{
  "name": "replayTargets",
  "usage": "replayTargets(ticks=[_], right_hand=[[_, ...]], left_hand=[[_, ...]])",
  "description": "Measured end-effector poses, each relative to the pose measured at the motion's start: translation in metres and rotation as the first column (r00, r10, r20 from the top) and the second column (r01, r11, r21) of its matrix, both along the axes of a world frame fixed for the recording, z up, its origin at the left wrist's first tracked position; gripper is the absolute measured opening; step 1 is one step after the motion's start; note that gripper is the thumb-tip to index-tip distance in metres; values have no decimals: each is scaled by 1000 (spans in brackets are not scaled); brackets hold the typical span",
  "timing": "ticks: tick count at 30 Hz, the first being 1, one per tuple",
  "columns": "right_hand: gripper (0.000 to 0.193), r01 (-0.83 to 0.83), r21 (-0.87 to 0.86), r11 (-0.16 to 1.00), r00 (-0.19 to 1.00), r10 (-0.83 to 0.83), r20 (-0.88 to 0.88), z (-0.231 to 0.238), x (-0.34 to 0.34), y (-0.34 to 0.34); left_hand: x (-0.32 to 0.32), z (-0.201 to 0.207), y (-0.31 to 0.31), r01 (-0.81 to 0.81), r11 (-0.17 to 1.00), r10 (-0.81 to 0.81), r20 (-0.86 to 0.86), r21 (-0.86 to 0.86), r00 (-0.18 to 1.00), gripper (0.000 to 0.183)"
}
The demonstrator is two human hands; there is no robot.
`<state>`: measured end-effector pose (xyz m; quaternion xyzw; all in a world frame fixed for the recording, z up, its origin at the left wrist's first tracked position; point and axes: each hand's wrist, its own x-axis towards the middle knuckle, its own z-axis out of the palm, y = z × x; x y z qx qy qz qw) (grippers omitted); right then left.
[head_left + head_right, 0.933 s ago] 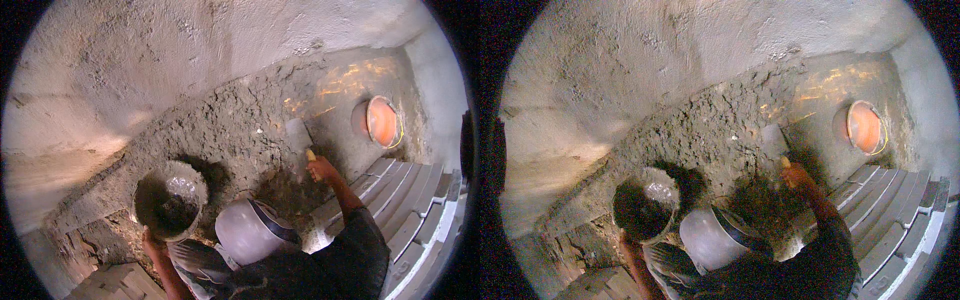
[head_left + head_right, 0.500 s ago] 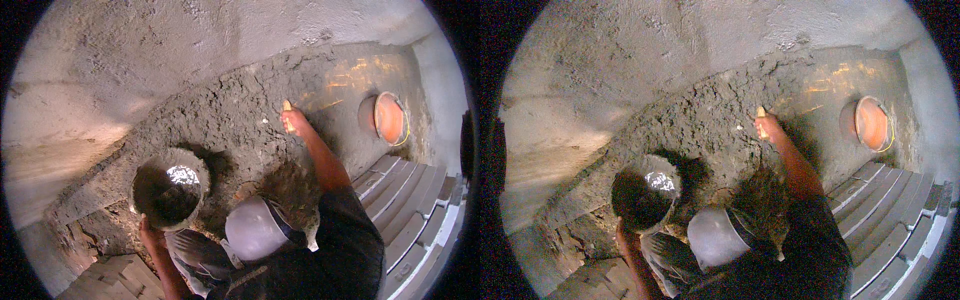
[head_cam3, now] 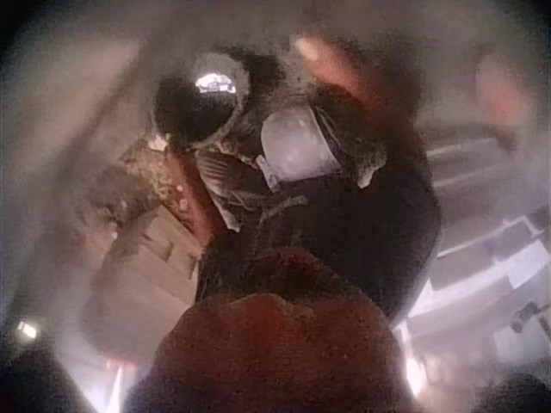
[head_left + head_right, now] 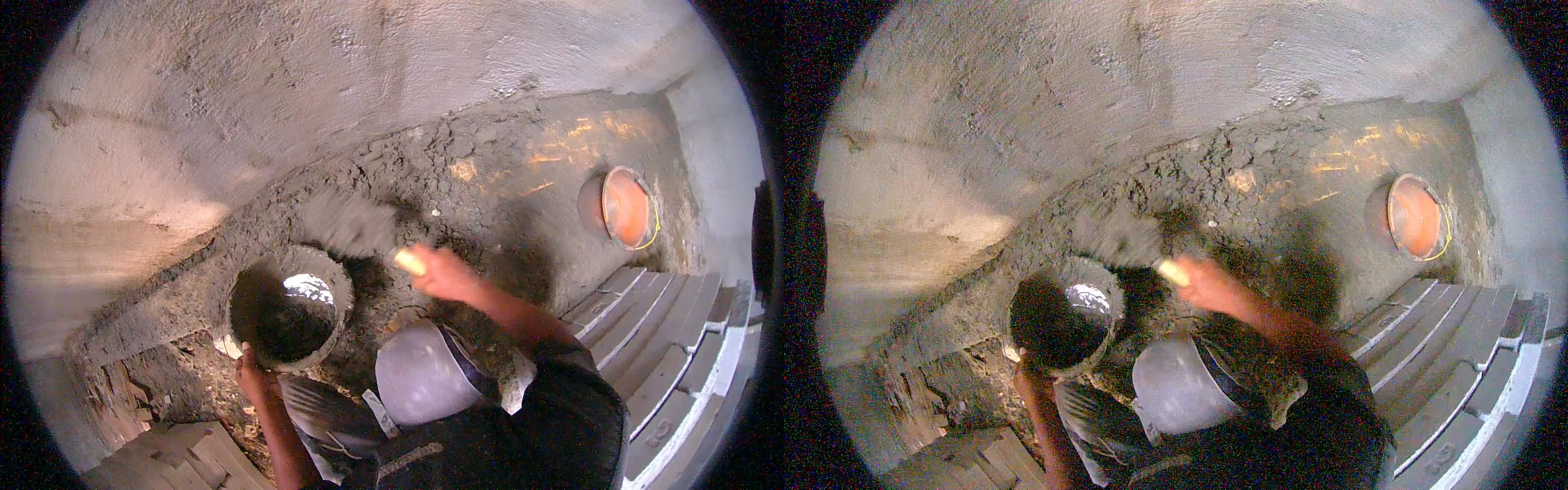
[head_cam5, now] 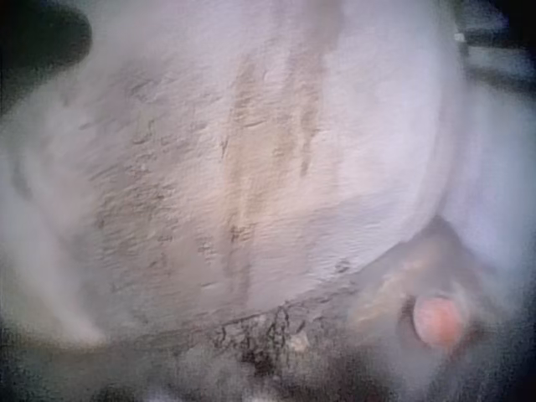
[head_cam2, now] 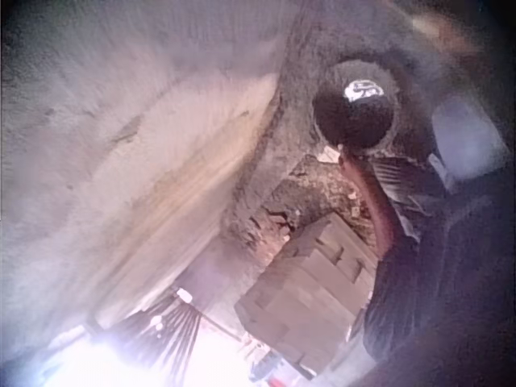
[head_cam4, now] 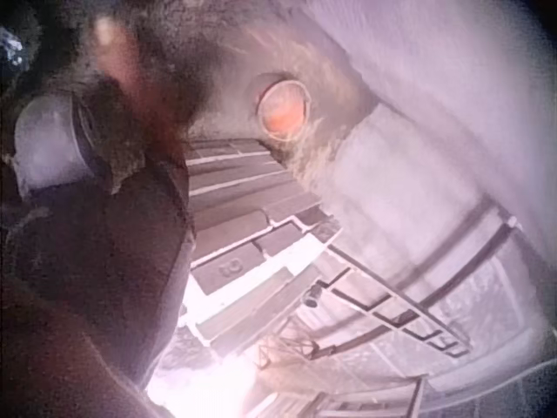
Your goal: The person scoops wet cement from a pile on the floor into a bucket using a trowel, then smooths the cement on the floor. They repeat this process, occasionally adding water from a basin to adjust the mixture.
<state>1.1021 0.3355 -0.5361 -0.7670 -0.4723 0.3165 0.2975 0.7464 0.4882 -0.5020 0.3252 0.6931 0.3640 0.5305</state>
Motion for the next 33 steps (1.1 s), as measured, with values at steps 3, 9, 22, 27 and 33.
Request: replayTargets(ticks=[3,9,22,27,33], right_hand=[[28,124,251,960,989,-141,53,-34,-15,0],[16,51,-331,942,894,-190,-406,-64,122,-148],[11,235,-345,909,454,-417,-788,-133,129,-69],[14,343,-365,866,395,-485,-780,-142,122,-9],[15,431,-245,868,488,-453,-746,-92,104,-19]], left_hand=[[-7,-7,3,25,999,-23,28,-46,999,27],[-22,-19,3,41,998,-44,106,38,993,20],[-28,-14,8,162,986,-162,-6,33,987,34],[-14,-16,3,92,995,-92,0,37,996,29],[-7,-3,-1,35,999,-35,32,-9,999,26]])
